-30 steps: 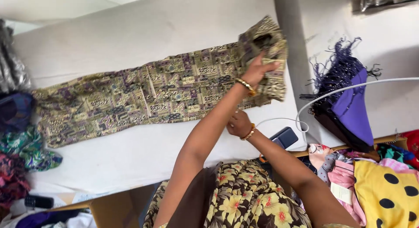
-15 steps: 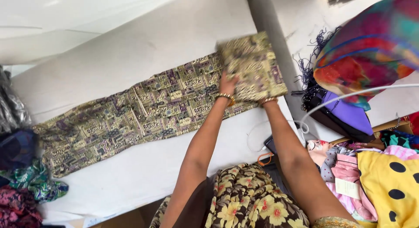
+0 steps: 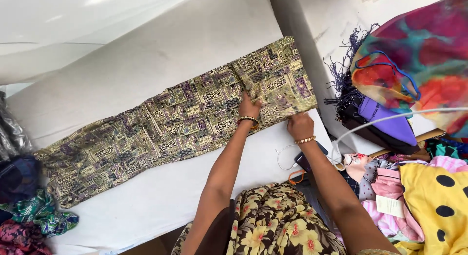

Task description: The person folds a patterned gold and purple garment on a white table, smoothing it out and stacking it. They then unfold a blue and purple patterned garment, align the edges, and fold it into a neat rectangle.

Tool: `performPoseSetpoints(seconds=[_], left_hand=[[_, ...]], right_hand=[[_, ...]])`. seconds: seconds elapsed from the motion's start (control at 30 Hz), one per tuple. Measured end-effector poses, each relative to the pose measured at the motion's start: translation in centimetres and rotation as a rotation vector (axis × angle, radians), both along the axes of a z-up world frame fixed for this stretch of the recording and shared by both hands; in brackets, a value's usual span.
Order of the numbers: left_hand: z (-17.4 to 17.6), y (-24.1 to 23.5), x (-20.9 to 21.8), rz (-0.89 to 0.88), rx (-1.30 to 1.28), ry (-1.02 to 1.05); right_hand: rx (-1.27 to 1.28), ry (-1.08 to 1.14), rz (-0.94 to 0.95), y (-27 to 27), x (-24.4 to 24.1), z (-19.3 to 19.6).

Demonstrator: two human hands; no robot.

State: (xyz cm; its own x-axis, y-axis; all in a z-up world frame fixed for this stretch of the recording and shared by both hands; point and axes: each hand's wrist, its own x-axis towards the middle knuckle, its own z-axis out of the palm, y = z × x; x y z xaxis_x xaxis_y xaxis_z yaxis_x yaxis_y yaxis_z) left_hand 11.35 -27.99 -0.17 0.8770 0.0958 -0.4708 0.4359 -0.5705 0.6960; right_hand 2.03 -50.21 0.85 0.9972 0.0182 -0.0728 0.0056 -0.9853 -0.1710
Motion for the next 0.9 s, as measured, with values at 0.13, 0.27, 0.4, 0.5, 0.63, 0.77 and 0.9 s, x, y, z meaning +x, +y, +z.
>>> performPoseSetpoints(seconds=[0.13,0.27,0.4,0.5,0.63,0.77,0.9], left_hand=[[5.6,1.1,0.4,-0.015,0.109,0.075],[11.7,3.0,0.1,-0.096,0.208,0.109],[10.4,6.2,-2.1,-0.188,0.217,0.01],[5.5,9.5,-4.2,-0.149,-0.024,-0.14],[1.9,15.3,-6.0,0.036,-0.507,-0.115],[9.2,22.5,-8.9,0.386,-0.939,-0.016],[-7.2,31.3,-12.5,0.746,-0.918,-0.132]], right_hand=[[0.395,-0.397,0.182,1.1,2.1,6.8],[0.273,-0.536,-0.114,-0.8,10.1,7.9],[0.476,0.083,-0.395,-3.7,15.6,4.1],[0.379,0.288,-0.342,-1.0,15.5,9.0],[0.332,0.066,-0.073,9.7,12.1,14.3],[0.371,0.25,0.147,25.1,5.1,18.3],[0.371,0.392,0.598,34.9,-3.6,23.9]])
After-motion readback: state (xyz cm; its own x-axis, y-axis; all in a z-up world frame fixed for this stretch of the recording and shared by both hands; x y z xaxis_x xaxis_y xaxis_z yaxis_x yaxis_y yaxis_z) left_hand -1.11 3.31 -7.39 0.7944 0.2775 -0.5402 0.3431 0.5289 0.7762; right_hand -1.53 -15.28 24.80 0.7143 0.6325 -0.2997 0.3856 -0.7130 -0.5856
